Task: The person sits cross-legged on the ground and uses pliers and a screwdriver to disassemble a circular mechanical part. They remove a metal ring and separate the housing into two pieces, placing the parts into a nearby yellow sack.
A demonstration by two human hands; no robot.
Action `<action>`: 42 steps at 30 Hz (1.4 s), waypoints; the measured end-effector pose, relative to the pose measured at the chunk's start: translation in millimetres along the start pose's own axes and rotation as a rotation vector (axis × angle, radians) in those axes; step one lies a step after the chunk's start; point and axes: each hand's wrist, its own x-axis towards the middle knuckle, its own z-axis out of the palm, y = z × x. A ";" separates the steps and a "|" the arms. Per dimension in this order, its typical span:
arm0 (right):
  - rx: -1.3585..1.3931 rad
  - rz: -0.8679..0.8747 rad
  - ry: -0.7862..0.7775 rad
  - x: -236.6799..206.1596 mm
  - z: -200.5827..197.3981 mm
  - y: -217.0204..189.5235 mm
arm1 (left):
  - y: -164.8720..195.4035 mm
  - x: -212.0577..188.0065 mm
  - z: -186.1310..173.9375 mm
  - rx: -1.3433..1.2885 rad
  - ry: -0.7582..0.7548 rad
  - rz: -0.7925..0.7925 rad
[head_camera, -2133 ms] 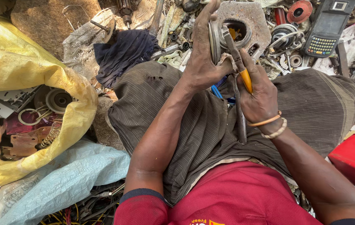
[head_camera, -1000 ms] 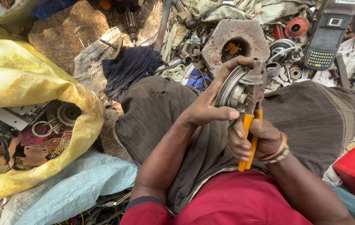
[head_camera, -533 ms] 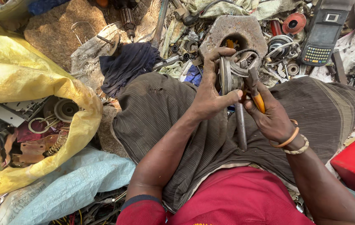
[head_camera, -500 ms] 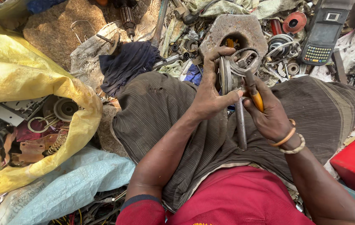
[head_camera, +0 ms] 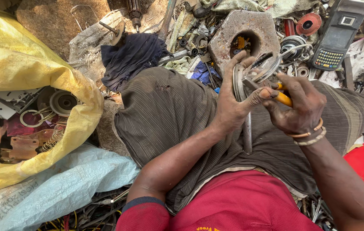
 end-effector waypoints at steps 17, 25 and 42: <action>2.514 0.544 -0.589 -21.3 64.7 -70.5 | 10.0 22.2 -22.5 -0.620 -0.265 -0.084; 2.185 0.020 -0.541 39.1 -7.4 -35.7 | 19.4 31.0 -34.6 -0.870 -0.349 -0.132; 1.490 1.051 -0.480 -65.4 -11.0 23.0 | 19.3 14.1 -37.0 0.346 -0.652 -0.101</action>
